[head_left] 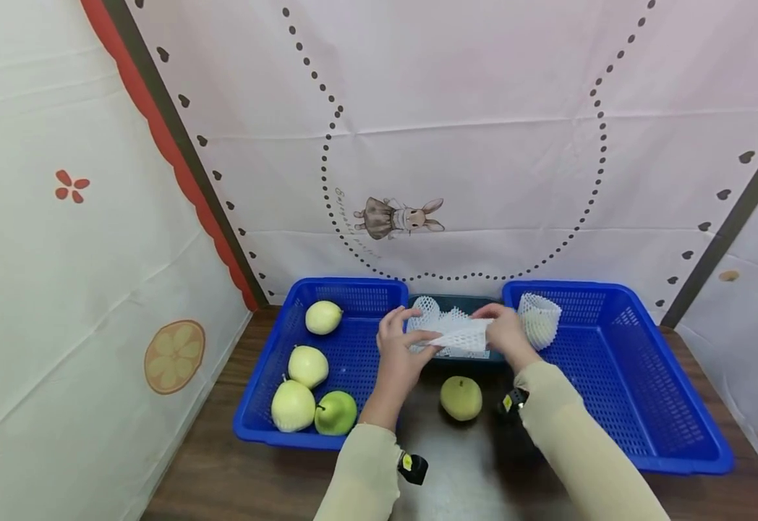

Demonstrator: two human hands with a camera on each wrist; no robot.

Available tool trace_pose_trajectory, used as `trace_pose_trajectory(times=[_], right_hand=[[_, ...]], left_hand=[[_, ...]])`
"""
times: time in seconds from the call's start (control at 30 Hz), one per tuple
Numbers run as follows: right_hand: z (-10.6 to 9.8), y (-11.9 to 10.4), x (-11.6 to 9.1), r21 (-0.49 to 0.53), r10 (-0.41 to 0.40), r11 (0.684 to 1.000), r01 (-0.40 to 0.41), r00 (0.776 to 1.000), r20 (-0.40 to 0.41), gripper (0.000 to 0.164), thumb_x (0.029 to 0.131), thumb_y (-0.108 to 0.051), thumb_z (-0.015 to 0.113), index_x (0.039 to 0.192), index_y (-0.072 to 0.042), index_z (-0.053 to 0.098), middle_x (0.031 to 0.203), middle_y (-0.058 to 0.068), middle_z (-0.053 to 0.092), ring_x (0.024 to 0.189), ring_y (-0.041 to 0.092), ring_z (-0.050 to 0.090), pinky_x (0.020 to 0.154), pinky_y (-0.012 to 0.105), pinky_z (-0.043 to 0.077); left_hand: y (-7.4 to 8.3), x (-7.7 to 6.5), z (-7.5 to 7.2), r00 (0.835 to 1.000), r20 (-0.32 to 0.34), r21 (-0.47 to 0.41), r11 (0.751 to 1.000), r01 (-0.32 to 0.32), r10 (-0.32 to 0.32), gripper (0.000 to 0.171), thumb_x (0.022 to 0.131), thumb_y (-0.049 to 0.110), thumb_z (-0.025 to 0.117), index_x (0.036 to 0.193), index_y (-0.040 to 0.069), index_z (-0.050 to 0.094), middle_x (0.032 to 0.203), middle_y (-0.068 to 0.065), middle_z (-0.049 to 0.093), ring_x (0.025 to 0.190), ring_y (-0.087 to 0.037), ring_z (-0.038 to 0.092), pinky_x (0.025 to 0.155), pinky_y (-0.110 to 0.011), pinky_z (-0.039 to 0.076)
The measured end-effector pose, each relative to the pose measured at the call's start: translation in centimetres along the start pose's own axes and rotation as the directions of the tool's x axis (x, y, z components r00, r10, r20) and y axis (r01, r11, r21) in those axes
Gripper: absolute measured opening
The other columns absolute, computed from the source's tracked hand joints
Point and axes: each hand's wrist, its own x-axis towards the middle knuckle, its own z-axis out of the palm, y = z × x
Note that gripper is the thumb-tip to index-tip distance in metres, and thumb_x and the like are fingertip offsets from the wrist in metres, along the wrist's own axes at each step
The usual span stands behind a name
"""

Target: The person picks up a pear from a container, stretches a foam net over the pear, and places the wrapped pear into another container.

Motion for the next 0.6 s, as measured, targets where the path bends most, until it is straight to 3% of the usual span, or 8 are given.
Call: trace_pose_trajectory(times=[0.1, 0.17, 0.23, 0.43, 0.6], right_hand=[[-1.4, 0.6, 0.7, -0.044, 0.061, 0.997, -0.070, 0.983, -0.175, 0.022, 0.084, 0.000, 0.057, 0.106, 0.001, 0.059, 0.104, 0.018, 0.057, 0.067, 0.015, 0.059, 0.055, 0.027, 0.050], [-2.2, 0.6, 0.7, -0.013, 0.086, 0.996, -0.091, 0.974, -0.212, 0.023, 0.086, -0.006, 0.057, 0.108, 0.000, 0.057, 0.105, 0.016, 0.056, 0.068, 0.014, 0.059, 0.056, 0.025, 0.050], [-2.3, 0.3, 0.5, -0.015, 0.072, 0.997, -0.076, 0.978, -0.193, 0.024, 0.086, -0.005, 0.055, 0.109, 0.000, 0.057, 0.104, 0.015, 0.055, 0.070, 0.014, 0.055, 0.056, 0.025, 0.050], [-1.2, -1.4, -0.8, -0.073, 0.021, 0.997, -0.022, 1.000, -0.012, 0.033, 0.083, 0.008, 0.044, 0.113, 0.000, 0.055, 0.107, 0.015, 0.053, 0.077, 0.021, 0.049, 0.059, 0.032, 0.048], [-0.7, -2.1, -1.7, -0.117, -0.021, 0.993, 0.030, 0.997, 0.078, 0.038, 0.079, 0.005, 0.047, 0.116, -0.002, 0.055, 0.110, 0.016, 0.054, 0.071, 0.021, 0.044, 0.056, 0.029, 0.039]], left_hand=[[-0.3, -0.3, -1.0, 0.997, 0.022, -0.043, 0.996, -0.075, 0.076, 0.007, 0.074, 0.016, 0.078, 0.081, 0.015, 0.076, 0.119, -0.001, 0.055, 0.128, -0.027, 0.030, 0.101, -0.057, 0.018], [-0.4, -0.4, -1.2, 0.993, 0.054, -0.052, 0.994, -0.099, 0.102, 0.008, 0.074, 0.016, 0.078, 0.082, 0.014, 0.076, 0.117, 0.000, 0.057, 0.127, -0.025, 0.032, 0.101, -0.057, 0.019], [-0.6, -0.6, -1.0, 0.990, 0.086, -0.050, 0.993, -0.110, 0.114, 0.009, 0.075, 0.017, 0.077, 0.083, 0.013, 0.076, 0.117, -0.001, 0.057, 0.126, -0.025, 0.034, 0.101, -0.056, 0.021], [-0.9, -1.0, 0.2, 0.978, 0.209, -0.054, 0.998, -0.012, 0.023, 0.015, 0.076, 0.017, 0.076, 0.090, 0.013, 0.069, 0.124, -0.003, 0.050, 0.128, -0.026, 0.030, 0.101, -0.053, 0.026], [-1.3, -0.9, 1.4, 0.972, 0.231, -0.063, 0.998, -0.026, 0.040, 0.069, 0.069, 0.020, 0.082, 0.128, 0.012, 0.047, 0.141, -0.008, 0.035, 0.131, -0.030, 0.024, 0.101, -0.054, 0.026]])
